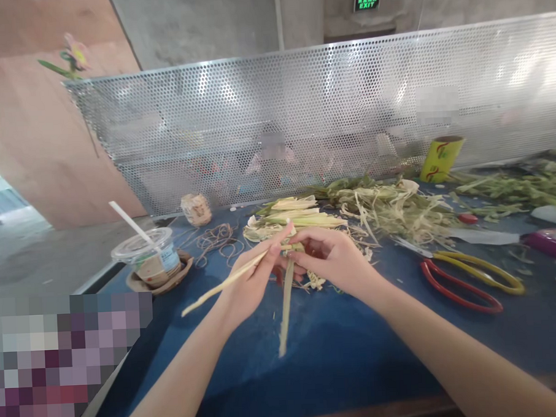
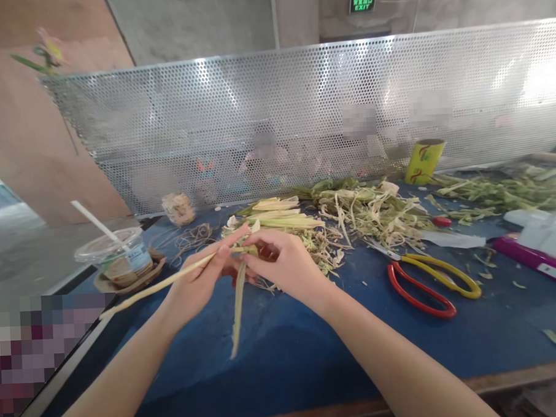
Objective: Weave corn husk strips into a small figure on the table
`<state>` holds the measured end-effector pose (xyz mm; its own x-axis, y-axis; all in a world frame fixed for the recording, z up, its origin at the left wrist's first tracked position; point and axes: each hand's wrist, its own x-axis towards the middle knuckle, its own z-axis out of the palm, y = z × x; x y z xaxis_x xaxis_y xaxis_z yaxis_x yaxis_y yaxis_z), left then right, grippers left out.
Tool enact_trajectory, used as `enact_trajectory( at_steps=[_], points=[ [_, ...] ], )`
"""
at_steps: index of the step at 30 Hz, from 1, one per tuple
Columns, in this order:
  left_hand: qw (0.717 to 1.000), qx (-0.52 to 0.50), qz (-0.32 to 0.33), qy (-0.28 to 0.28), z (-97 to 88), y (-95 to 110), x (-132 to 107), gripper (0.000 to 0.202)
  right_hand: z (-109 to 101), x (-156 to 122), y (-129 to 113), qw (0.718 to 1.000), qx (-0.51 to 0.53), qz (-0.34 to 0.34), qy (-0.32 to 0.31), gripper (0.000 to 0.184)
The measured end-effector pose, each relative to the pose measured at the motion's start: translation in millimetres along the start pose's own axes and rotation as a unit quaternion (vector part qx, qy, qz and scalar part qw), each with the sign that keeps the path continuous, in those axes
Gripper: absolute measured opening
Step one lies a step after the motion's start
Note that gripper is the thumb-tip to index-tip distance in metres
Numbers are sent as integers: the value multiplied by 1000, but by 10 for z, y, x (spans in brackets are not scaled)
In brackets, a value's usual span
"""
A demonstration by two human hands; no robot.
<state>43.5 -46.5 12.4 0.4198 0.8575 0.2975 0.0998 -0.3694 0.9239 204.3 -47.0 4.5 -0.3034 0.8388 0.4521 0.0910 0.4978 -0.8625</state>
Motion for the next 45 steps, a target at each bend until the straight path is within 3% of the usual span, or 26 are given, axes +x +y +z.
enact_trajectory(
  at_steps=[4, 7, 9, 11, 13, 15, 18, 21, 25, 28, 31, 34, 37, 40, 45],
  points=[
    [997, -78, -16, 1, -14, -4, 31, 47, 14, -14, -43, 993, -100, -30, 49, 14],
    [995, -96, -35, 15, -7, -10, 51, 48, 11, -36, -76, 989, -134, -68, 7, 30],
    [995, -77, -45, 50, -5, -9, 51, 49, 1, -30, -66, 996, -66, -51, -15, 37],
    [994, -57, -53, 72, -3, -2, 37, 48, -22, -1, -34, 1000, 24, 3, 14, 31],
    [997, -43, -49, 51, 7, 10, 14, 48, -57, 38, -4, 994, 60, 68, 56, 25],
    [999, -32, -36, -1, 31, 25, -8, 50, -93, 69, 4, 992, 41, 99, 60, 33],
    [998, -27, -25, -44, 79, 43, -25, 59, -123, 82, -19, 994, 54, 90, 25, 37],
    [999, -23, -12, -29, 113, 53, -27, 67, -120, 74, -39, 990, 74, 122, -1, 31],
    [1000, 25, -4, -15, 133, 56, -36, 63, -106, 70, -27, 984, 102, 143, -8, 27],
    [1000, 17, -7, -4, 161, 43, -42, 76, -103, 71, 4, 972, 166, 162, -14, 21],
    [1000, -11, -5, 4, 185, 16, -31, 85, -104, 71, 36, 971, 198, 136, 9, 18],
    [1000, -16, 1, 5, 184, -11, -9, 68, -120, 72, 32, 984, 167, 52, 43, 14],
    [1000, 1, -6, -4, 166, -31, 7, 40, -154, 73, -8, 997, 26, -9, 76, 11],
    [999, -18, -33, -5, 159, -55, 17, 33, -182, 70, -42, 993, -78, -31, 87, 8],
    [994, -86, -64, 15, 175, -80, 38, 31, -169, 42, -68, 998, 20, 17, 55, 11]
  ],
)
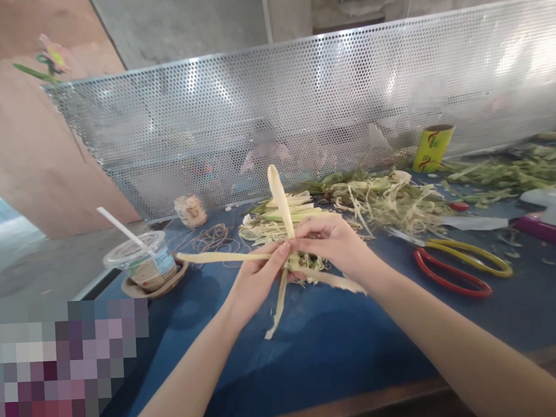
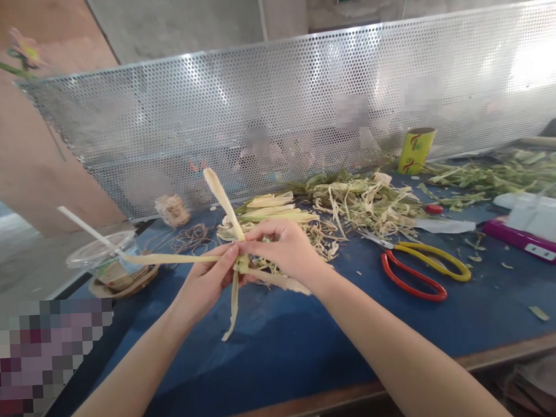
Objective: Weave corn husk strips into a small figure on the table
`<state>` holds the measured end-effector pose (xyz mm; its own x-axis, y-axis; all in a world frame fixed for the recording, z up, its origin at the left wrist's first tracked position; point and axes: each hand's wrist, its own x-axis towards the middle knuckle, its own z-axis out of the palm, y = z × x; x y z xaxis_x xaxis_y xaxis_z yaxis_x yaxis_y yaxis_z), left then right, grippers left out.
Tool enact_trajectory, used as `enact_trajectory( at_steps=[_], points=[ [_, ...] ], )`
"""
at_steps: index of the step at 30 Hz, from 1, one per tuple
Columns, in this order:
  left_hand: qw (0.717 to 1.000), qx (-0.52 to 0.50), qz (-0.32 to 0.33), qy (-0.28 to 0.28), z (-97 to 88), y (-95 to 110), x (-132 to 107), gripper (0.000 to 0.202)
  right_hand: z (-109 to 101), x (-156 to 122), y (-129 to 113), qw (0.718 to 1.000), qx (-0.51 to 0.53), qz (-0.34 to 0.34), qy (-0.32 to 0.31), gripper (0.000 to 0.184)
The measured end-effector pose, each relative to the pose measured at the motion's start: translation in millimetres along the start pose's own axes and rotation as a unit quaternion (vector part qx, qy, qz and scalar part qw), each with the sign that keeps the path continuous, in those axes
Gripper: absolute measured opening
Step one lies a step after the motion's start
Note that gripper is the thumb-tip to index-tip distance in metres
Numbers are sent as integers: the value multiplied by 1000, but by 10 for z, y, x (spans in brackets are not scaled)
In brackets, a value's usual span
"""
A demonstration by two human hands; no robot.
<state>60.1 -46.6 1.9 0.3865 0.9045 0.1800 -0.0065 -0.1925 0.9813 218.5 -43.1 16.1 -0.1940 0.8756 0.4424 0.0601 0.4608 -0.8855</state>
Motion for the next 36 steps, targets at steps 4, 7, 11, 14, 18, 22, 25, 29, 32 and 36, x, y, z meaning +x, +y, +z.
enact_trajectory(
  at_steps=[4, 7, 11, 14, 18, 22, 25, 29, 32, 36],
  points=[
    [997, 59, 4, -40, 4, 16, -11, 31, -13, -14, -16, 997, 60, 0, 53, 10],
    [995, 80, 21, -50, 0, 30, -28, 34, -27, 2, -16, 995, 53, -23, 78, 10],
    [997, 59, 25, -38, -7, 46, -42, 26, -27, 21, -24, 1000, -6, -11, 15, 17],
    [997, 76, 20, -5, -22, 58, -31, 21, -59, 2, -55, 991, -48, 47, -115, 21],
    [995, 91, 22, 24, -51, 71, -5, 21, -154, -36, -100, 960, -70, 105, -250, 18],
    [994, 105, 18, 5, -61, 90, -10, 22, -261, -34, -141, 955, -118, 57, -265, 23],
    [994, 102, 35, 4, -66, 98, -26, 25, -332, -28, -183, 954, -145, 37, -259, 22],
    [998, 49, 25, 2, -75, 88, -30, 22, -388, -27, -215, 955, -145, 43, -257, 24],
    [1000, -6, 7, -8, -82, 58, -15, 24, -377, -21, -175, 949, -121, 86, -279, 18],
    [998, -64, 5, -3, -99, 14, 10, 35, -279, -7, -50, 945, -74, 113, -299, 51]
  ],
)
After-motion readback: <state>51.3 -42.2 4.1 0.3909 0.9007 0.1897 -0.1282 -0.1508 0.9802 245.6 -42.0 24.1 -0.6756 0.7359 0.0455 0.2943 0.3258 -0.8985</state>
